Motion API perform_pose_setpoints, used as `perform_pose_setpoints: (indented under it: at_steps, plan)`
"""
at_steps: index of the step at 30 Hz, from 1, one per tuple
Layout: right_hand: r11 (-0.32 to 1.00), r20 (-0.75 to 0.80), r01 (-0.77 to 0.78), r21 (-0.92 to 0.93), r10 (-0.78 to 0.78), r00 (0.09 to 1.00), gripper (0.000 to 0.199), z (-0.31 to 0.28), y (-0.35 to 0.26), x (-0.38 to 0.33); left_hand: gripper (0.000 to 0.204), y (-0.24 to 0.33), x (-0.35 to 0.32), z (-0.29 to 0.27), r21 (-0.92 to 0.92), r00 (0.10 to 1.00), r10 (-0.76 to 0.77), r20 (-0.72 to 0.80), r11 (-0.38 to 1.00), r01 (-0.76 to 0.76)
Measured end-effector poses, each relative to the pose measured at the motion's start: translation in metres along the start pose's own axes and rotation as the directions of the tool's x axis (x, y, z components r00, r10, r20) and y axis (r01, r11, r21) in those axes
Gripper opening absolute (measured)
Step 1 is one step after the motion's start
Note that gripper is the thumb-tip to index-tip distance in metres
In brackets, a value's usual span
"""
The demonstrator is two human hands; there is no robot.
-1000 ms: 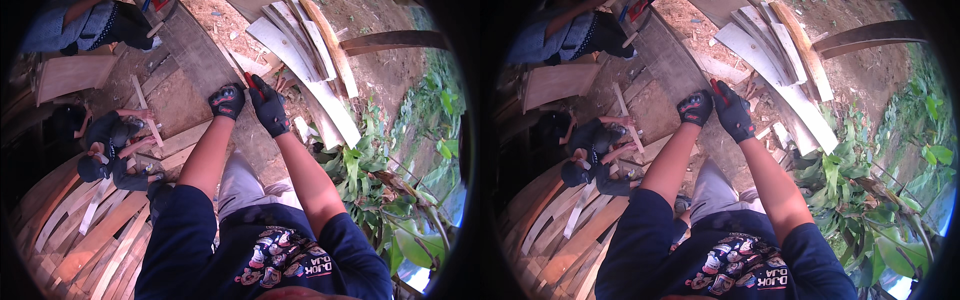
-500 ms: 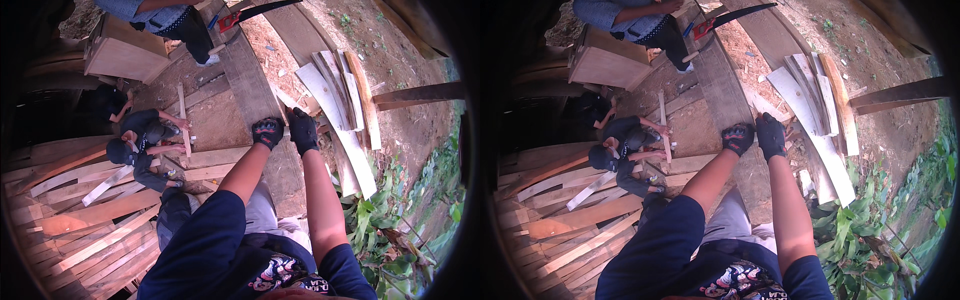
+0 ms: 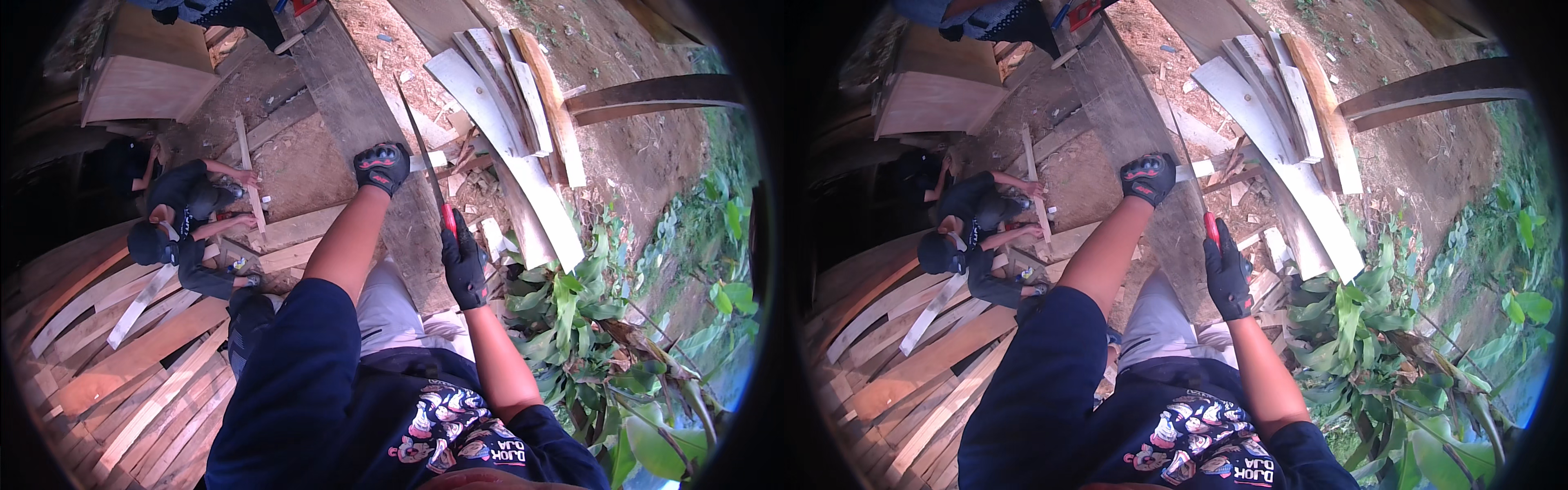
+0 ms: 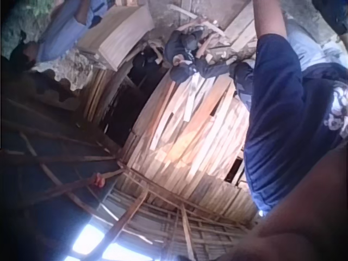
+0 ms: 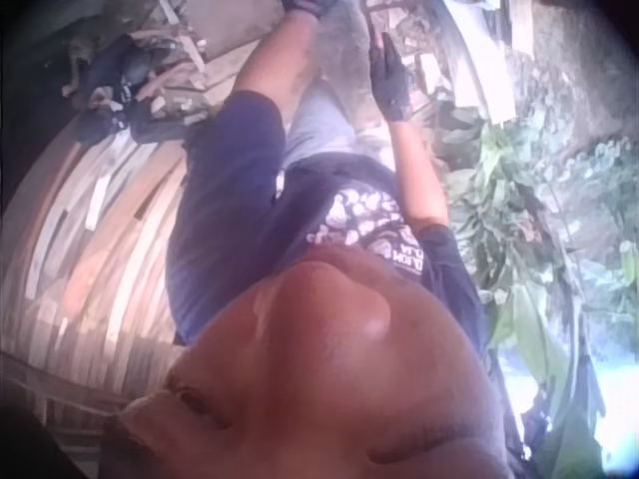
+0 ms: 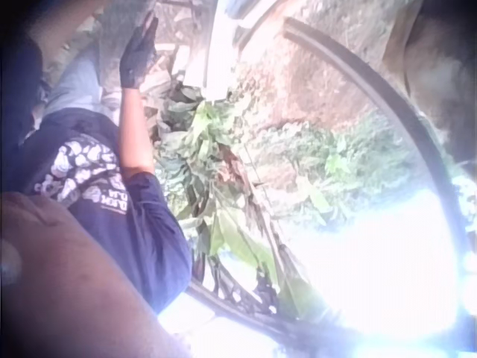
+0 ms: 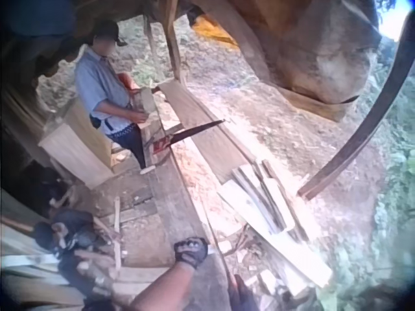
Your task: The person uses a hand saw to cut a wooden plank on a makeshift workbench. They position the plank, saw through it, and then move the cut pieces aside while other people work nearby.
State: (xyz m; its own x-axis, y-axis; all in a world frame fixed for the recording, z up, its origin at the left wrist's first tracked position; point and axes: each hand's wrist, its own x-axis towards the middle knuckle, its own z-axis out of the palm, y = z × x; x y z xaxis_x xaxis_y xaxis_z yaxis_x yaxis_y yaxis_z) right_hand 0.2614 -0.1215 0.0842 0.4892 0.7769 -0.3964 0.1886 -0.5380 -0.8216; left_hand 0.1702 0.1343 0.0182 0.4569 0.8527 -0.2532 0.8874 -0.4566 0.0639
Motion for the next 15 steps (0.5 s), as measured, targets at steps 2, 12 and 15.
perform_pose_setpoints:
  at_steps: [2,12,15]
  plan:
    - [1.0,0.044,0.004,-0.011,-0.004,0.999,0.057,-0.025,-0.019,-0.02,0.031,0.0,-0.001,0.0,0.002,1.0,-0.011,-0.001,1.0,0.011]
    - [0.981,-0.053,-0.054,0.188,0.065,0.996,0.048,-0.088,-0.084,-0.057,0.036,0.002,0.0,-0.001,-0.011,1.0,-0.02,-0.023,1.0,0.02]
    - [0.996,-0.11,0.045,0.075,-0.037,0.993,0.043,-0.082,-0.112,-0.043,0.035,-0.001,0.0,0.002,-0.017,0.999,-0.026,-0.03,1.0,0.026]
